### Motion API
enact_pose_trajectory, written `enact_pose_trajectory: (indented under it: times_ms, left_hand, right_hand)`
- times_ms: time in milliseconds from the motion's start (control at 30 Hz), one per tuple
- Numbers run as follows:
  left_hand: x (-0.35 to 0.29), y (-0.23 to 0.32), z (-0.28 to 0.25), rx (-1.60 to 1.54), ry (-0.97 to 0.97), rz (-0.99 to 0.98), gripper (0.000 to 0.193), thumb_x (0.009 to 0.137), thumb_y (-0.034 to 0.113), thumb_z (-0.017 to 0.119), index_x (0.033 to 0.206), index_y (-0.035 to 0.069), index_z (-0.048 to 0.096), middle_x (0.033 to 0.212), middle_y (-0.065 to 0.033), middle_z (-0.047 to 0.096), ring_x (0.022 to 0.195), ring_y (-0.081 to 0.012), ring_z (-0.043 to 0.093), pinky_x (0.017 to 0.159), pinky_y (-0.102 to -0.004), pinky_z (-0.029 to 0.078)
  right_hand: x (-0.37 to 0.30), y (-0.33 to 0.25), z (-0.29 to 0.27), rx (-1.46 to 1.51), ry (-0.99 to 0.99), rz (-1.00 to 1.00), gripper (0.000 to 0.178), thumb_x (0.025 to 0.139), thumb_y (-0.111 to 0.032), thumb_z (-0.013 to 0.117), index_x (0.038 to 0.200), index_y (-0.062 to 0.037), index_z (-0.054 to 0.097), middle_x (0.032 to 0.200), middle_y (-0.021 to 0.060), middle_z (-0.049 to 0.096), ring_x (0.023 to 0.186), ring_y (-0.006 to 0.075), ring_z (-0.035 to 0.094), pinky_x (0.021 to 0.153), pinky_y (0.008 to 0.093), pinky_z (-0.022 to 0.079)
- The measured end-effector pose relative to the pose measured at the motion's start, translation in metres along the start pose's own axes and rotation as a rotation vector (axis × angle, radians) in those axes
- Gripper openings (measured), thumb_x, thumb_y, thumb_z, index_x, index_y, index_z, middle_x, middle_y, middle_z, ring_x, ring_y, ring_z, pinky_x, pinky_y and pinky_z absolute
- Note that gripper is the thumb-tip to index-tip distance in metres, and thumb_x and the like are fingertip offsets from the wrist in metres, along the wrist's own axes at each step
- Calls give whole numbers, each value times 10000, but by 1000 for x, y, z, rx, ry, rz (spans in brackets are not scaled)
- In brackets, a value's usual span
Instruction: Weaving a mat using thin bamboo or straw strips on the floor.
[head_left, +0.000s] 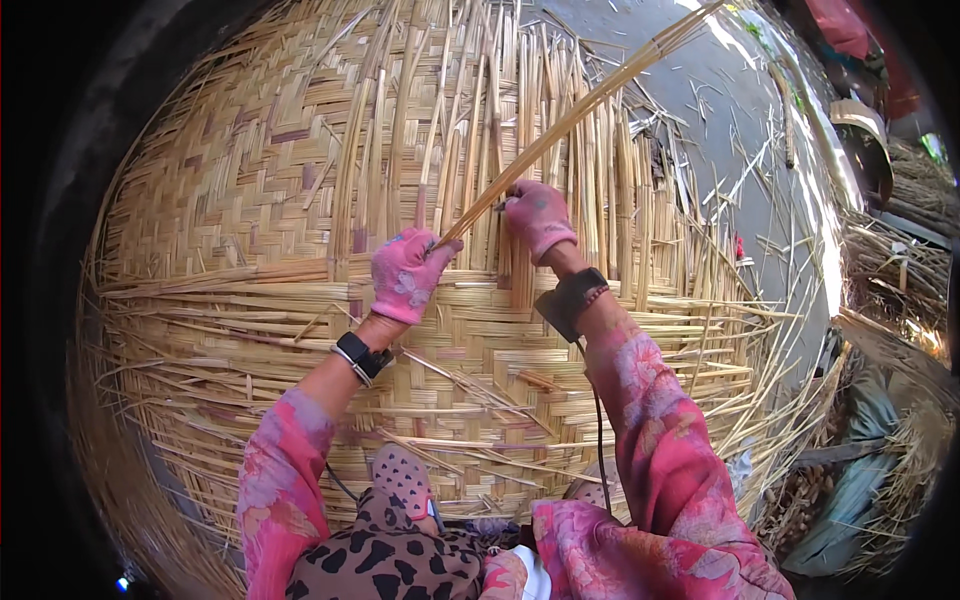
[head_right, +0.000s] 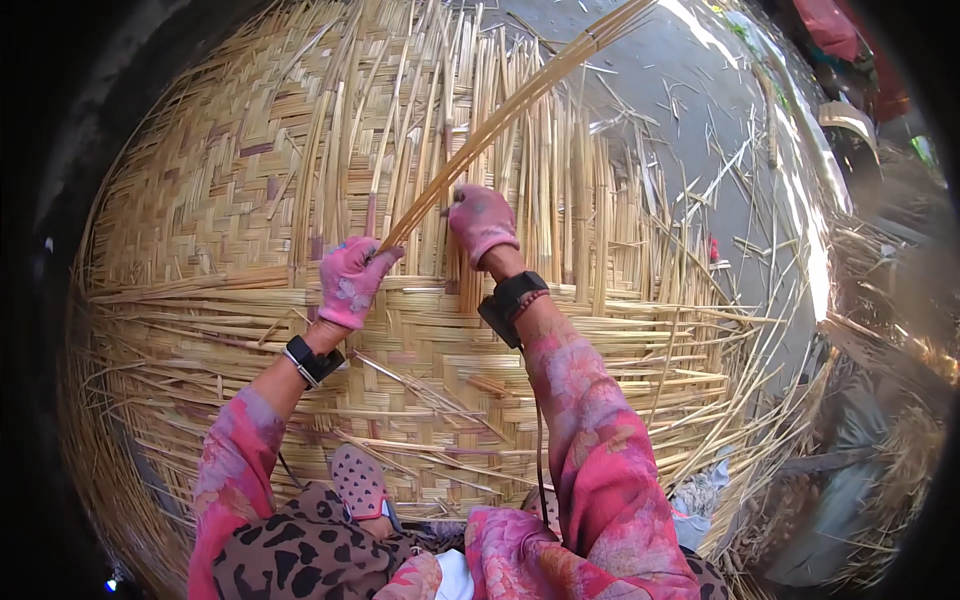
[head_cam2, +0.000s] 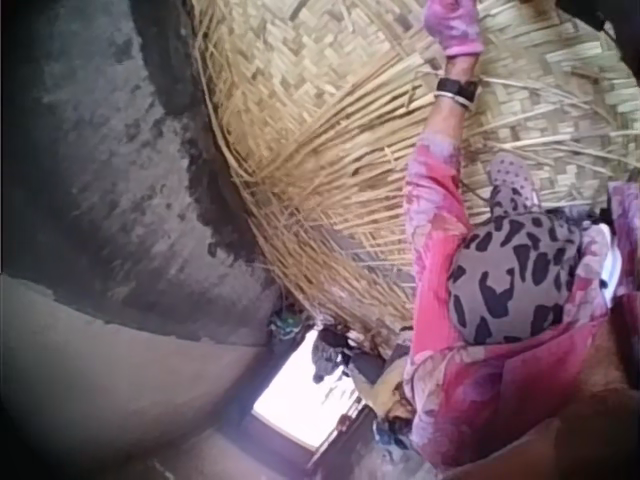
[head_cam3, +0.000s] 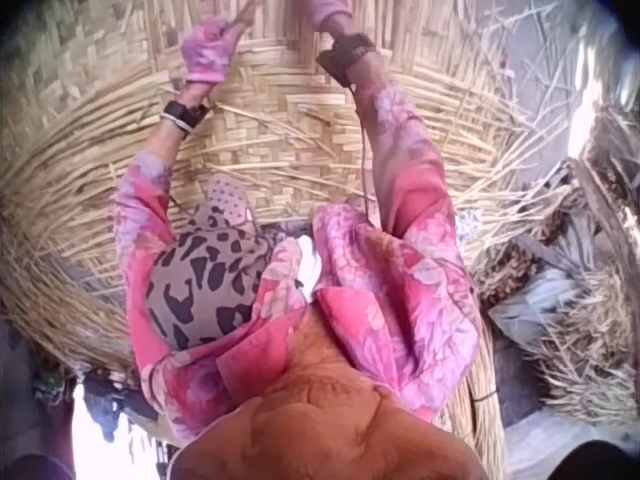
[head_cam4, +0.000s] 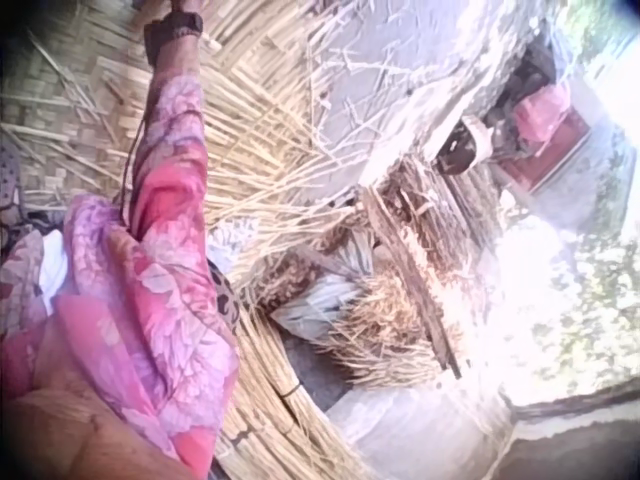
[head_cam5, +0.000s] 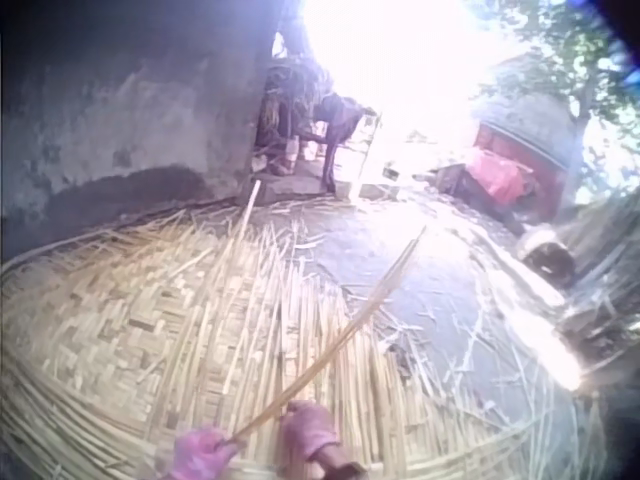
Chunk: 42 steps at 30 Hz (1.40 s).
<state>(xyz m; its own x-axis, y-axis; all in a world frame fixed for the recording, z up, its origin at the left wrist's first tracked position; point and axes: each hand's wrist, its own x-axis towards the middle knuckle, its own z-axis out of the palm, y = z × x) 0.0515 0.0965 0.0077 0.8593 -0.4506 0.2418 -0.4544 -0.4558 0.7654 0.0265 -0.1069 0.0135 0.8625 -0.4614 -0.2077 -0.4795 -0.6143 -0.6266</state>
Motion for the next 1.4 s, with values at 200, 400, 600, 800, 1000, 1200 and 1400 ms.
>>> enact_pose_trajectory:
  times_ms: [200, 400, 600, 800, 1000, 1200, 1400]
  left_hand:
    - [-1, 1, 3, 36, -38, 58, 127, 718, 192, 738, 757, 95, 665, 628, -79, 556, 559, -232, 539, 503, -326, 407]
    - [-4, 2, -6, 23, 18, 97, 139, 712, 195, 744, 722, 96, 647, 619, -78, 547, 535, -225, 523, 481, -335, 391]
    - [-2, 6, 3, -12, 4, 51, 212, 729, 247, 725, 677, 103, 578, 608, -85, 538, 550, -286, 539, 492, -388, 407]
    - [-6, 5, -2, -61, 170, 44, 167, 763, 171, 711, 712, 61, 596, 588, -70, 500, 507, -206, 477, 478, -321, 371]
    - [-5, 8, 6, -94, 166, 58, 189, 777, 168, 704, 709, 46, 576, 596, -72, 490, 502, -201, 461, 483, -319, 369]
    - [-10, 4, -4, -93, 183, 36, 201, 782, 176, 704, 714, 41, 570, 597, -78, 484, 517, -201, 458, 493, -318, 370]
    - [-14, 13, -7, -213, 224, -76, 236, 797, 202, 694, 704, 33, 558, 586, -82, 453, 528, -211, 432, 499, -318, 360]
  right_hand:
    - [27, 5, 17, -206, 12, 97, 242, 738, -288, 635, 826, -69, 688, 791, 170, 658, 736, 335, 641, 633, 390, 503]
    - [0, 12, 5, 812, -129, 103, 227, 662, -176, 739, 832, -39, 675, 669, 43, 634, 594, 117, 571, 545, 275, 459]
    - [-8, 31, 24, 119, 254, -20, 293, 664, -235, 780, 726, -10, 602, 618, 76, 600, 566, 121, 564, 523, 299, 451]
    - [-24, 26, 16, 777, 168, 143, 133, 761, -25, 654, 881, 29, 634, 735, 40, 639, 635, 82, 573, 575, 243, 478]
    - [1, 24, 11, 236, 183, 35, 249, 644, -141, 745, 769, 26, 609, 625, 42, 575, 587, 110, 521, 530, 270, 426]
    - [-3, -1, -9, 812, -288, 135, 214, 683, -79, 717, 859, -5, 621, 723, 15, 612, 633, 109, 555, 555, 268, 450]
    - [-42, 32, -17, 1293, -168, 76, 176, 742, 3, 656, 907, 8, 593, 867, 90, 640, 842, 198, 632, 781, 301, 491]
